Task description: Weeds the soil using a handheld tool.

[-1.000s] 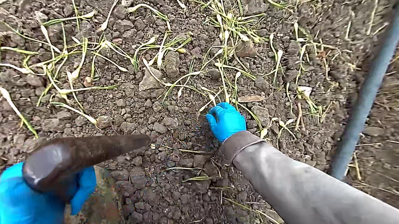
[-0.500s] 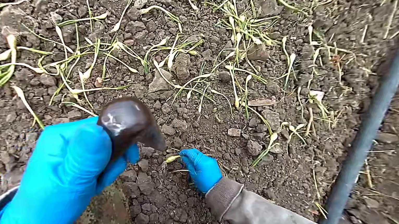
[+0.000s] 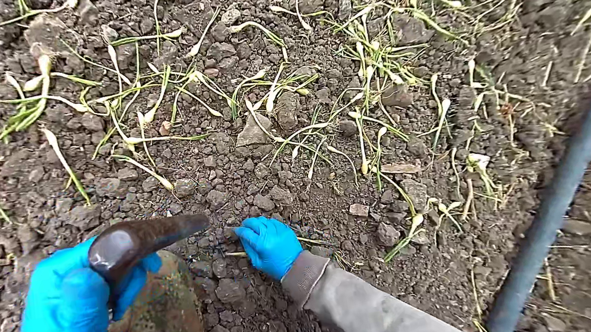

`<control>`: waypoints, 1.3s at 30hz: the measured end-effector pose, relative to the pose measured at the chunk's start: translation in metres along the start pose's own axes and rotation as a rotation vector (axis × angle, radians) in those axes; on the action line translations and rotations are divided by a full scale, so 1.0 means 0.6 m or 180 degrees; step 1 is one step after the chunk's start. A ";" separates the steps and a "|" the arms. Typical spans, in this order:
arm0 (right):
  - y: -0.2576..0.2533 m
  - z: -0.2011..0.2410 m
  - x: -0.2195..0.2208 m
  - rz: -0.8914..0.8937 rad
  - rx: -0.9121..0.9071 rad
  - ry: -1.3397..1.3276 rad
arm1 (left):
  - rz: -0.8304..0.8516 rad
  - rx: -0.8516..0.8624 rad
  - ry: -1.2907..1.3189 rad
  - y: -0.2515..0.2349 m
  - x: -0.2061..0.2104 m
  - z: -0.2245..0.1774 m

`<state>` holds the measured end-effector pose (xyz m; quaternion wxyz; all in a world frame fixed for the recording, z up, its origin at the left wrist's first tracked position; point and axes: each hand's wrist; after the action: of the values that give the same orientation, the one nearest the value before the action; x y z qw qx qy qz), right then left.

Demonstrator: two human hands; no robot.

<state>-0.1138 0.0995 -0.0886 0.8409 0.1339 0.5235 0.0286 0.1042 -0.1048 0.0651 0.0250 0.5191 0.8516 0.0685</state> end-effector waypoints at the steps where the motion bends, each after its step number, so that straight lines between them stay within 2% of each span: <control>1: -0.002 -0.040 -0.023 -0.0376 0.0360 0.0098 | -0.0087 -0.0117 -0.0070 -0.001 0.000 0.012; 3: -0.020 -0.122 -0.082 -0.0282 0.1321 0.0267 | -0.0231 -0.0484 -0.0002 -0.006 -0.010 0.024; 5: -0.044 -0.190 -0.131 0.0200 0.1684 0.0608 | -0.0294 -0.0466 0.0208 -0.007 -0.038 0.020; 8: -0.079 -0.229 -0.173 0.0763 0.1556 0.1052 | 0.0023 0.0504 0.0998 0.022 -0.111 0.050; 11: -0.087 -0.241 -0.196 0.1241 0.1602 0.1329 | 0.0147 0.1073 0.1500 0.002 -0.116 0.020; 12: -0.084 -0.249 -0.203 0.1402 0.1586 0.1438 | 0.0093 0.0982 0.1396 -0.018 -0.098 0.000; 14: -0.072 -0.271 -0.204 0.1552 0.1543 0.1609 | -0.0330 0.0162 0.0709 -0.059 -0.038 -0.025; 16: -0.058 -0.281 -0.207 0.1579 0.1785 0.1630 | -0.0099 -0.0825 0.0229 -0.078 -0.007 0.026; 18: -0.040 -0.280 -0.214 0.1117 0.2025 0.1451 | 0.0071 -0.1144 0.0220 -0.077 0.005 0.074; 20: -0.035 -0.250 -0.214 0.0538 0.1947 0.1221 | 0.0080 -0.1191 0.0358 -0.063 -0.005 0.082; 23: -0.044 -0.168 -0.176 0.0005 0.1134 0.0871 | -0.0201 -0.0875 0.0379 -0.039 -0.029 0.043; 24: -0.046 -0.137 -0.154 0.0009 0.0788 0.0739 | -0.0201 -0.0565 0.0478 -0.033 -0.043 0.026; 26: -0.053 -0.073 -0.112 0.0498 0.0379 0.0619 | 0.0196 0.0336 0.0693 -0.023 -0.082 -0.003; 27: -0.054 -0.044 -0.094 0.0793 0.0326 0.0584 | 0.0251 0.0447 0.0526 -0.023 -0.091 -0.034; 29: -0.057 -0.006 -0.073 0.1043 0.0405 0.0402 | 0.0132 0.0435 0.0272 -0.038 -0.085 -0.080; 30: -0.060 0.006 -0.071 0.0928 0.0432 0.0252 | 0.0140 0.0373 0.0238 -0.055 -0.072 -0.080; 32: -0.074 0.021 -0.086 0.0586 0.0335 0.0068 | 0.0051 -0.0216 0.0087 -0.090 -0.029 -0.026; 34: -0.096 0.035 -0.104 0.0223 0.0118 0.0015 | 0.0264 -0.0932 0.0119 -0.103 0.001 0.065; 36: -0.125 0.052 -0.105 0.0137 -0.0020 0.0088 | 0.0248 -0.1139 0.0489 -0.094 0.000 0.098; 37: -0.139 0.062 -0.096 0.0375 -0.0005 0.0138 | 0.0135 -0.1134 0.0624 -0.084 -0.005 0.094; 39: -0.161 0.080 -0.062 0.1335 0.0178 0.0227 | -0.0138 -0.0956 0.0825 -0.060 -0.025 0.054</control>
<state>-0.0966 -0.0101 -0.0606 0.7935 0.2621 0.5141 0.1932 0.0831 -0.1314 0.0272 -0.0062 0.4780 0.8388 0.2605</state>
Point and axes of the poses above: each hand's wrist, its own y-axis away from the middle knuckle, its own x-axis out of the palm, z = x × y, and after that the axes turned 11 degrees about z, right-handed
